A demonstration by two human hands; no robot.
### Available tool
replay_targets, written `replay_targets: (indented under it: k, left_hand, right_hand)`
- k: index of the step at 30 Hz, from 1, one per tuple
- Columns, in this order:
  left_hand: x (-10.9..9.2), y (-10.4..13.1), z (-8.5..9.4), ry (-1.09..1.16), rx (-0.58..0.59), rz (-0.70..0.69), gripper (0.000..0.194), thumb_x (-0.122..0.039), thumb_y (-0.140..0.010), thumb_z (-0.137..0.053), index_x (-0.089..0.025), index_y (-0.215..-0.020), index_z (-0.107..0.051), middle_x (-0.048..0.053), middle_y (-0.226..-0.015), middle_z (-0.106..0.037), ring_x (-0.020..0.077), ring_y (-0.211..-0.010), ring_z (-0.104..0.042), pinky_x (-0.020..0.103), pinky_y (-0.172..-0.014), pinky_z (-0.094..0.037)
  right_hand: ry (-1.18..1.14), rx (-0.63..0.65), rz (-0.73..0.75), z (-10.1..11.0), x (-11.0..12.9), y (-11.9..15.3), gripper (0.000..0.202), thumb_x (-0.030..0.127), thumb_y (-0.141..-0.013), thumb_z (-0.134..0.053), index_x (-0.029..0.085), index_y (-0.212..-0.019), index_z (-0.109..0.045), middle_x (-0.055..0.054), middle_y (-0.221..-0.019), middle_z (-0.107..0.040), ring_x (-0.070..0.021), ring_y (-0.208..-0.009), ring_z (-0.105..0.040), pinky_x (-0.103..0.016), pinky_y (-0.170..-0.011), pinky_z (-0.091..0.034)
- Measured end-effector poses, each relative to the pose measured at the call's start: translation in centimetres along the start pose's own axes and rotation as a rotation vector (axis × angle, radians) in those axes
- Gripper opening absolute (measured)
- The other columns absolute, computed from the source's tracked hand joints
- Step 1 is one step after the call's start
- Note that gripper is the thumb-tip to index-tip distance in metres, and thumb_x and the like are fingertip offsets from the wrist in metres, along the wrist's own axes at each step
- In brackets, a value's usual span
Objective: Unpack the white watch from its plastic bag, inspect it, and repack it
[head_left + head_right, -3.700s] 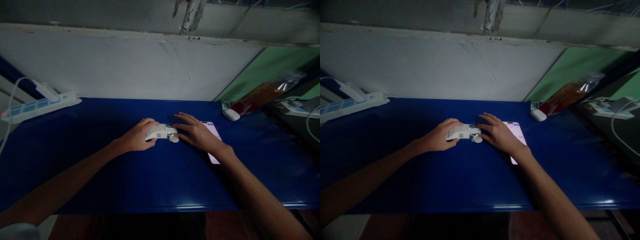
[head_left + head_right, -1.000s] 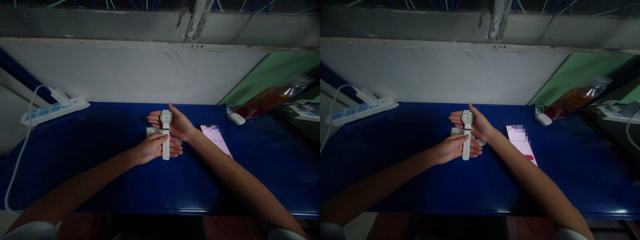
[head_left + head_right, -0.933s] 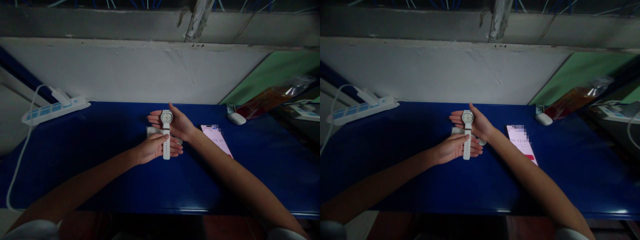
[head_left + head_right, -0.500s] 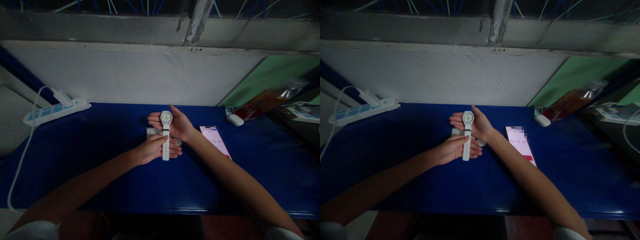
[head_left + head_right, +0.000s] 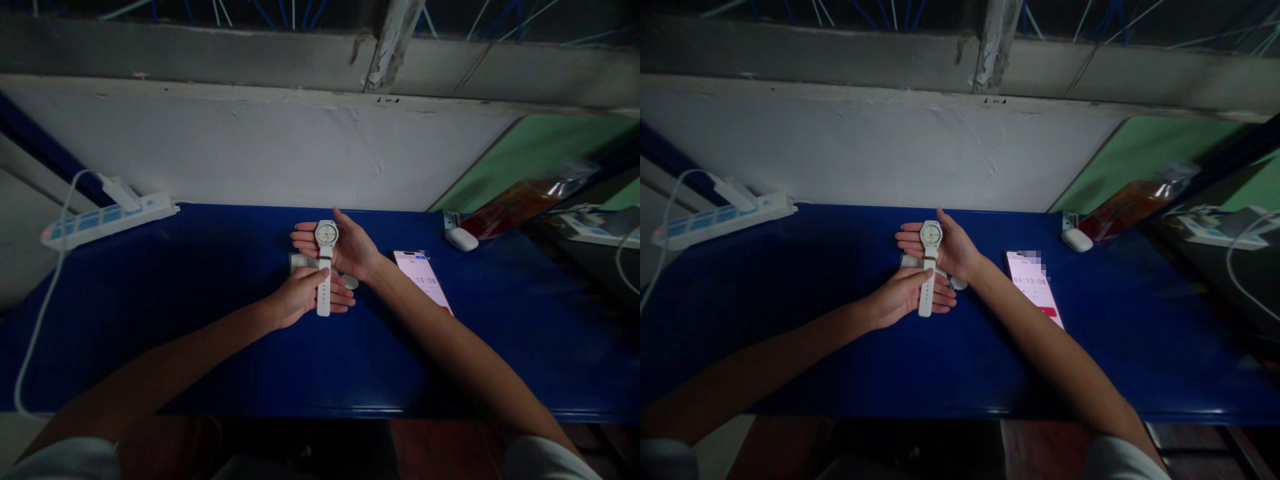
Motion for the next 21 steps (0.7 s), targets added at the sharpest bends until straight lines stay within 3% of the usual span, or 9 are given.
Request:
replay_targets:
  k: [5,10,14,18,21]
  left_hand:
    - [-0.2,0.1,-0.1,0.005,0.013,0.031,0.028,-0.031,-0.100,-0.053,-0.006,-0.093,-0.066,0.018,-0.091,-0.074,0.0254,-0.085,-0.074,0.044,-0.087,-0.055]
    - [-0.6,0.1,-0.1,0.000,0.037,0.048,0.028,-0.030,-0.100,-0.053,-0.006,-0.093,-0.066,0.017,-0.091,-0.074,0.0247,-0.085,-0.074,0.042,-0.086,-0.055]
    - [-1.3,0.1,-0.2,-0.029,0.011,0.019,0.024,-0.027,-0.099,-0.054,-0.007,-0.094,-0.066,0.016,-0.090,-0.075,0.0237,-0.083,-0.074,0.041,-0.084,-0.056]
    - [-2.1,0.1,-0.1,-0.065,-0.001,-0.056,0.020,-0.028,-0.095,-0.063,-0.008,-0.098,-0.066,0.013,-0.086,-0.075,0.0213,-0.080,-0.074,0.038,-0.083,-0.055]
    - [-2.2,0.0,-0.1,-0.077,0.013,-0.092,0.020,-0.026,-0.093,-0.064,-0.008,-0.101,-0.066,0.014,-0.087,-0.075,0.0217,-0.080,-0.074,0.037,-0.084,-0.055]
  right_hand:
    - [0.005,0.016,0.003,-0.3,0.1,0.1,0.071,0.053,-0.102,-0.013,0.010,-0.106,-0.069,-0.014,-0.100,-0.077,-0.0176,-0.089,-0.073,-0.030,-0.085,-0.057]
    - [-0.022,0.015,0.040,-0.5,0.5,0.7,0.058,0.033,-0.098,-0.014,0.009,-0.111,-0.066,-0.013,-0.098,-0.077,-0.0186,-0.088,-0.073,-0.034,-0.085,-0.057]
    - [-0.014,-0.012,0.063,-0.5,1.1,0.9,0.052,0.027,-0.098,-0.019,0.008,-0.109,-0.065,-0.014,-0.094,-0.076,-0.0178,-0.082,-0.073,-0.032,-0.081,-0.058]
    - [0.054,-0.072,0.113,0.3,1.5,0.8,0.036,0.030,-0.101,-0.037,0.012,-0.099,-0.068,-0.008,-0.082,-0.075,-0.0143,-0.075,-0.071,-0.024,-0.073,-0.057]
    - [0.166,-0.154,0.248,1.1,1.8,0.7,0.020,0.034,-0.093,-0.061,0.018,-0.084,-0.068,-0.002,-0.070,-0.070,-0.0111,-0.063,-0.066,-0.021,-0.063,-0.055]
Point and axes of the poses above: each hand's wrist, its own y-axis away from the middle knuckle, its own z-axis out of the back of the hand, x = y × z, the point moved 4 cm from there along -y, towards the middle knuckle
